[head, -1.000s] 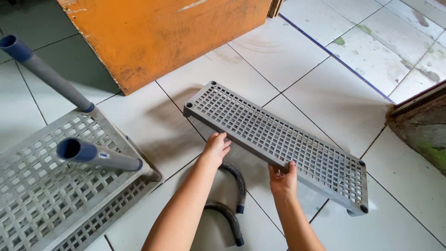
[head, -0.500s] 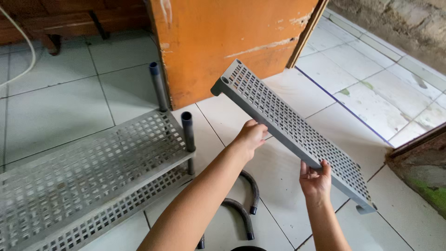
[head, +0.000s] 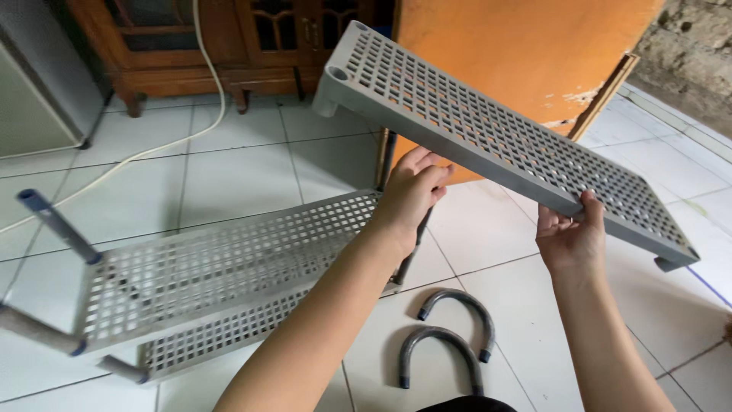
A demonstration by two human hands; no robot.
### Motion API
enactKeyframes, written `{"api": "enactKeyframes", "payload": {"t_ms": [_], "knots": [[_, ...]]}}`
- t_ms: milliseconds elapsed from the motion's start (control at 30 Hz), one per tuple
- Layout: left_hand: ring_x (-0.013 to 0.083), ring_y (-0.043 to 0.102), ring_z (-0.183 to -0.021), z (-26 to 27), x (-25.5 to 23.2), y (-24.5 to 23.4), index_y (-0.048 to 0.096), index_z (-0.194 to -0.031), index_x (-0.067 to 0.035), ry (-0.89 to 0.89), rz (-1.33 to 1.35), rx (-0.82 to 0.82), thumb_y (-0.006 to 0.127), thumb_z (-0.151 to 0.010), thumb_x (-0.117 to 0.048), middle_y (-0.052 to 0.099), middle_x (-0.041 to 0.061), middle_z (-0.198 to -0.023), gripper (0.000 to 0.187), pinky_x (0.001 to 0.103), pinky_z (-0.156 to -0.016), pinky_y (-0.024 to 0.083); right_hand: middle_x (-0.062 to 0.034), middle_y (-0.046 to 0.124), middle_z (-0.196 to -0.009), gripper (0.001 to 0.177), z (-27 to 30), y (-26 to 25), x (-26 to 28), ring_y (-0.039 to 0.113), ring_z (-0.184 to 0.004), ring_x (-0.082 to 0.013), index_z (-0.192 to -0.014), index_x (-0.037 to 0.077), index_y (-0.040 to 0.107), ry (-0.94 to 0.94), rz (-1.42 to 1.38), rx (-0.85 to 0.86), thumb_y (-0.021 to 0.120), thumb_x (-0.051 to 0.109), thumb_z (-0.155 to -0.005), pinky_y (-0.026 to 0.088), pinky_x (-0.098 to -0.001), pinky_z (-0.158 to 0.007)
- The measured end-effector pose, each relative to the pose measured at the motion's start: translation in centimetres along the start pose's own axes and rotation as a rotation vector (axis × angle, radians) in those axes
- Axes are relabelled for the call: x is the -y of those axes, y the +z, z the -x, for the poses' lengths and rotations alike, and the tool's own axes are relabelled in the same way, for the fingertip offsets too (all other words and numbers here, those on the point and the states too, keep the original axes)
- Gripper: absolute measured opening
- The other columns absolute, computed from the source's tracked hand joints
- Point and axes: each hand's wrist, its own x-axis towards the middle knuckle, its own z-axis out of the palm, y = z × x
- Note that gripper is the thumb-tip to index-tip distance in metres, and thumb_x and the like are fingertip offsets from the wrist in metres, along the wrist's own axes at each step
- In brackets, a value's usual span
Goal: The person assembles a two-tier plastic shelving unit by inserting straight and curved metal poles into the grid shelves. They repeatedly attach and detach the poles to connect the two shelves and form the frame.
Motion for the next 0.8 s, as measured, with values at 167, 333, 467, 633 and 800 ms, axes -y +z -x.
{"api": "enactKeyframes", "payload": {"t_ms": [167,333,467,633,800], "knots": [[0.0174,0.058,-0.125,7.1,-6.6,-7.1,0.047,-0.148,-0.006,0.105,0.015,-0.167,0.057,-0.089,-0.015,0.053,0.01,-0.151,0.06,0.039,-0.105,0.044,-0.0149,0.071,-0.126,0.017,3.9,8.2,-8.2,0.073,-0.12,-0.0298,-0.116,0.006,0.058,0.142,0.074,0.153,0.061,0.017,-0.103,0.056,-0.045,-0.105],[0.0195,0.058,-0.131,13.4,-10.9,-12.9,0.038,-0.155,-0.007,0.245,0.049,-0.318,0.055,-0.091,-0.015,0.046,0.011,-0.156,0.066,0.038,-0.108,0.045,-0.0135,0.068,-0.119,0.019,7.3,14.2,-16.7,0.074,-0.112,-0.0287,-0.117,0.008,0.056,0.258,0.147,0.228,0.061,0.02,-0.102,0.059,-0.0433,-0.1],[0.0192,0.056,-0.131,17.5,-12.2,-16.2,0.033,-0.157,-0.011,0.325,0.029,-0.411,0.056,-0.094,-0.014,0.04,0.01,-0.159,0.068,0.036,-0.106,0.045,-0.0167,0.068,-0.114,0.023,9.9,17.0,-22.2,0.076,-0.108,-0.0263,-0.117,0.005,0.051,0.323,0.246,0.214,0.06,0.022,-0.105,0.059,-0.0382,-0.1],[0.0192,0.055,-0.133,19.4,-13.1,-20.0,0.026,-0.159,-0.014,0.36,0.075,-0.504,0.057,-0.095,-0.011,0.036,0.008,-0.162,0.071,0.036,-0.108,0.047,-0.0166,0.065,-0.113,0.027,11.7,19.1,-27.1,0.073,-0.106,-0.0242,-0.118,0.004,0.049,0.373,0.386,0.267,0.059,0.026,-0.106,0.057,-0.0365,-0.1],[0.0176,0.055,-0.131,20.1,-12.6,-22.7,0.025,-0.16,-0.014,0.33,0.114,-0.569,0.059,-0.094,-0.011,0.037,0.006,-0.161,0.074,0.035,-0.107,0.047,-0.0195,0.056,-0.118,0.033,11.5,19.8,-29.8,0.073,-0.112,-0.0316,-0.121,0.003,0.05,0.444,0.455,0.136,0.062,0.027,-0.102,0.058,-0.04,-0.099]]}}
